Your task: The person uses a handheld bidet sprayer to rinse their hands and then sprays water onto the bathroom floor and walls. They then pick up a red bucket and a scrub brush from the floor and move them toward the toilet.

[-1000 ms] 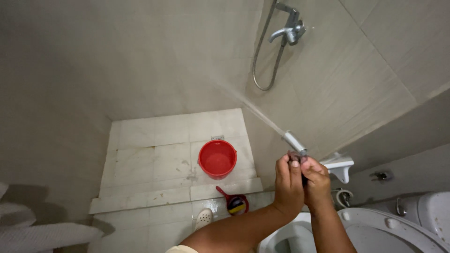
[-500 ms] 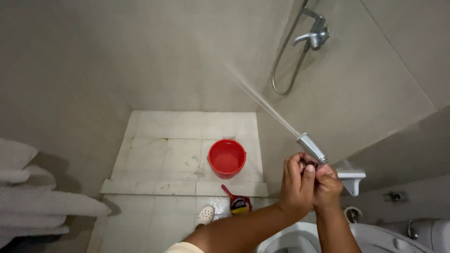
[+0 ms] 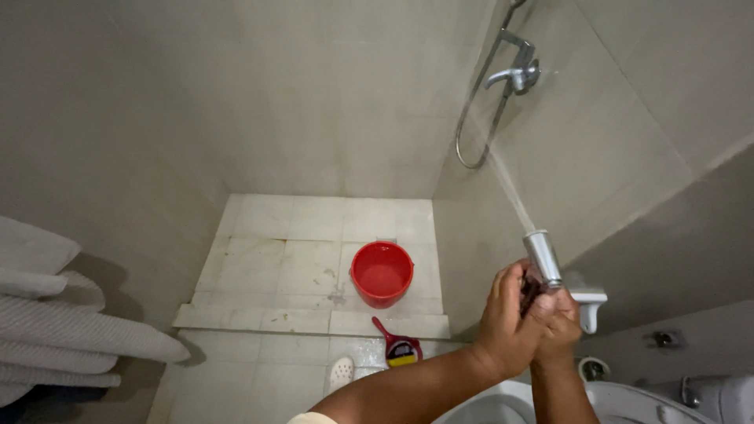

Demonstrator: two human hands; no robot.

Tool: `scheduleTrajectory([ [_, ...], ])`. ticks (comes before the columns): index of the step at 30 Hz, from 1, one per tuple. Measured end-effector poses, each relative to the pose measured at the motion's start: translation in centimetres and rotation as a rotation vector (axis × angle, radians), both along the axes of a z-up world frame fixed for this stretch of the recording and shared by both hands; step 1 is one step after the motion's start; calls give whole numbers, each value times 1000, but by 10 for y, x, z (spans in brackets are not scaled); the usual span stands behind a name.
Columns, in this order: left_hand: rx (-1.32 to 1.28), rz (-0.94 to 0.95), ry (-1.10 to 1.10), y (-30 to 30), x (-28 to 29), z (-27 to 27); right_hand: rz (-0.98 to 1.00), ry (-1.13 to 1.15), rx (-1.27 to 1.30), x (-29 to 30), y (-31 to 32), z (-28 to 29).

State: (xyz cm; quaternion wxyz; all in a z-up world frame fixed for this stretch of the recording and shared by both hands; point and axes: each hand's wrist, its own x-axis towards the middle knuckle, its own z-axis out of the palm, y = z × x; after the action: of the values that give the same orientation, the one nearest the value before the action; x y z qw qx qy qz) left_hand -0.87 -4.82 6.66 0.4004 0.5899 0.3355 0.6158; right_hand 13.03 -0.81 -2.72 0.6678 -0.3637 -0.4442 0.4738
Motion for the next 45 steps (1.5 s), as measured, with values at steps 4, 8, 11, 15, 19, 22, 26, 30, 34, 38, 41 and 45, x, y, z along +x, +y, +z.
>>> scheduleTrajectory([
  [4, 137, 52, 95, -2, 9, -12, 123, 251, 67, 21, -6, -18],
  [8, 54, -15, 54, -1, 9, -6, 125, 206, 155, 36, -2, -43],
  [11, -2, -77, 12, 4, 2, -5, 116, 159, 100, 13, -6, -6],
  [15, -47, -31, 11, 10, -6, 1, 107, 58, -23, -6, -5, 17],
  [19, -77, -52, 92, 21, -21, -6, 168, 79, -36, -32, -6, 37],
  [22, -160, -136, 84, 29, -32, -10, 132, 24, -112, -45, -1, 41],
  [26, -232, -196, 35, 33, -36, -20, 170, 79, -101, -43, 6, 14],
  [30, -188, -264, -107, 32, -40, -26, 154, 35, -37, -26, 12, -29],
  [34, -262, -439, -308, 28, -47, -9, 305, 106, 59, -20, 14, -34],
  [38, -282, -422, -346, 12, -28, -17, 227, -25, -9, -22, -5, 1],
  [41, -211, -367, -345, -4, -8, -15, 189, -128, 27, -8, -19, 10],
  [45, -144, -303, -272, -30, 0, 15, 217, -102, 31, 12, -34, 18],
])
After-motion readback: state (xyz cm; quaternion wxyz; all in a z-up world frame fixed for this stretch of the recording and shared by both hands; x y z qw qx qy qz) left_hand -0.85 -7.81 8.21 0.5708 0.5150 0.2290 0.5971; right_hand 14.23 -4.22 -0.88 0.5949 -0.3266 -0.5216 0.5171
